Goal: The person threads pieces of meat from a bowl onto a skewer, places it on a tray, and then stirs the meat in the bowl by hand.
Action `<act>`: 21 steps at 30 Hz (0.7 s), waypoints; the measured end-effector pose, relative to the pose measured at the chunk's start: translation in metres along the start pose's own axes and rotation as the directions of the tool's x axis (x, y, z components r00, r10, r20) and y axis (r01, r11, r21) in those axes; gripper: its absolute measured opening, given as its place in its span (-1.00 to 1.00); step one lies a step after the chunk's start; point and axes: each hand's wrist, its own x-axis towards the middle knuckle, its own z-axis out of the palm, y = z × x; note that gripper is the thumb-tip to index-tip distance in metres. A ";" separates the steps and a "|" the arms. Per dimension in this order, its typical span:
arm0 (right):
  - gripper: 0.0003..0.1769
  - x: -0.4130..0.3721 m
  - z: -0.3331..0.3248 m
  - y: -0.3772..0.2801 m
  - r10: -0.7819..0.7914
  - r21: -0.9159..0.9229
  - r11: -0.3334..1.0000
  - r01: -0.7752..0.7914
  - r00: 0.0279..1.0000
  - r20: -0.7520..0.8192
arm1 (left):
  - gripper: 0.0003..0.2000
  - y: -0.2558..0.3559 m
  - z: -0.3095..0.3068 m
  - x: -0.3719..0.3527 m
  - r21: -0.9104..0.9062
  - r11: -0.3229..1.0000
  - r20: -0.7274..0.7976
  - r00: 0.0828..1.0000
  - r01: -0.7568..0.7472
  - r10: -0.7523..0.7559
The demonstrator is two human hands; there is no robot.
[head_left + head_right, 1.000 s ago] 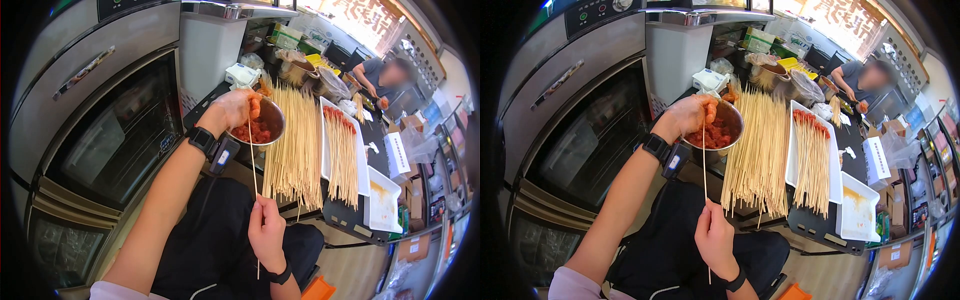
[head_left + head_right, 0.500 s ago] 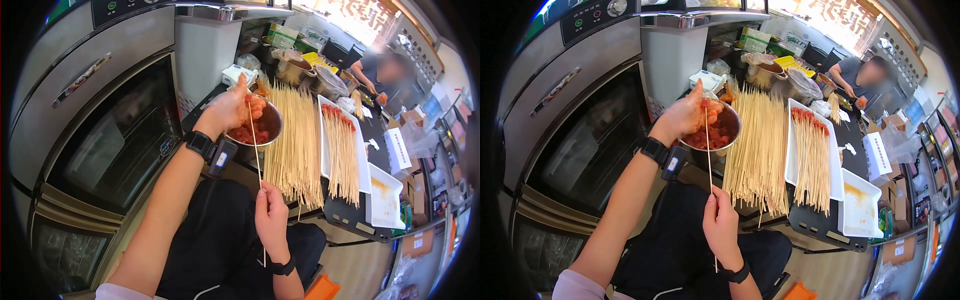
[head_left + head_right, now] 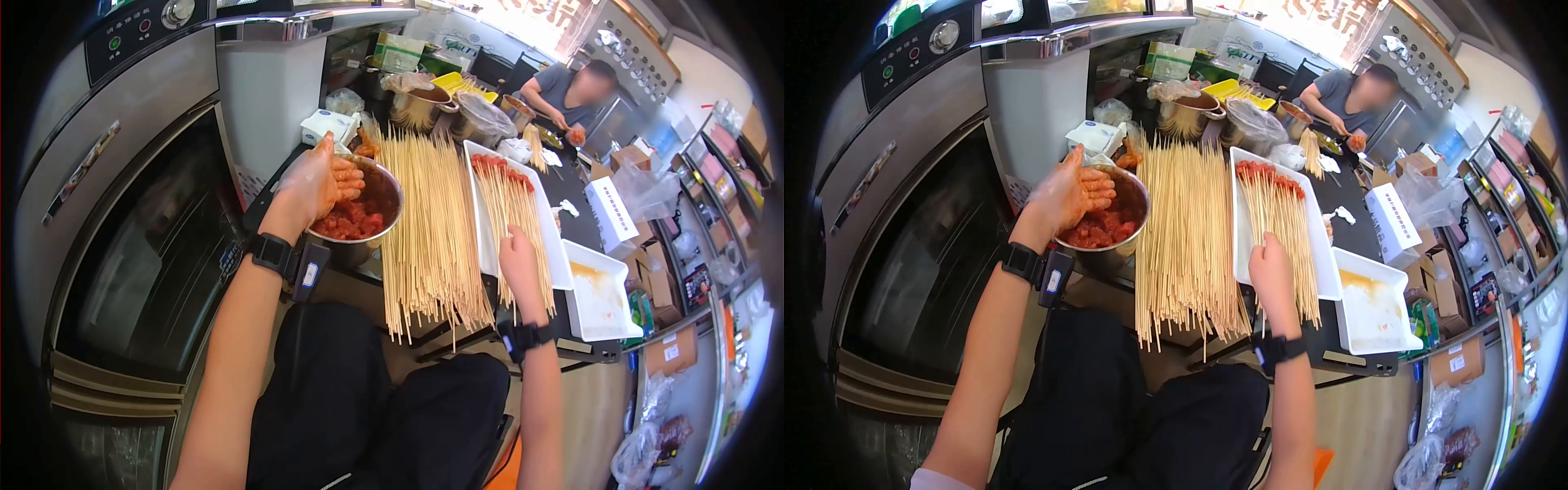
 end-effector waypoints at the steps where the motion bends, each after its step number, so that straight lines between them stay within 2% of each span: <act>1: -0.73 0.013 0.002 0.006 -0.054 -0.136 0.989 0.055 0.999 0.007 | -0.32 0.001 0.001 -0.001 0.017 1.000 -0.015 1.000 0.001 -0.001; 2: -0.73 0.025 0.006 0.013 -0.061 -0.135 0.989 0.060 0.998 -0.001 | -0.35 0.002 0.002 -0.002 0.035 0.999 -0.030 1.000 0.002 -0.001; 4: -0.78 0.042 0.014 0.023 -0.070 -0.278 0.954 0.114 0.984 0.163 | -0.39 0.001 -0.001 0.001 0.026 1.000 -0.026 1.000 -0.003 0.004; 5: -0.78 0.043 0.017 0.023 -0.073 -0.276 0.954 0.115 0.985 0.158 | -0.40 0.001 -0.001 0.001 0.024 1.000 -0.023 1.000 0.007 -0.006; 7: -0.79 0.045 0.026 0.021 -0.052 -0.418 0.903 0.100 0.991 0.125 | -0.42 0.001 -0.001 0.002 0.021 1.000 -0.026 1.000 0.014 -0.014; 11: -0.80 0.048 0.035 0.029 -0.060 -0.449 0.884 0.129 0.985 0.165 | -0.42 0.000 -0.002 0.002 0.028 1.000 -0.006 1.000 0.012 -0.011; 13: -0.79 0.048 0.040 0.035 -0.141 -0.462 0.864 0.200 0.977 0.159 | -0.42 -0.001 -0.004 0.003 0.032 0.999 0.012 1.000 0.006 -0.007; 16: -0.78 0.036 0.035 0.013 -0.122 -0.528 0.827 0.192 0.979 0.164 | -0.43 -0.002 -0.004 0.003 0.028 1.000 0.020 1.000 -0.001 0.001; 21: -0.79 0.039 0.040 0.015 -0.102 -0.475 0.864 0.167 0.982 0.161 | -0.43 -0.002 -0.003 0.003 0.038 0.999 0.025 1.000 0.000 -0.001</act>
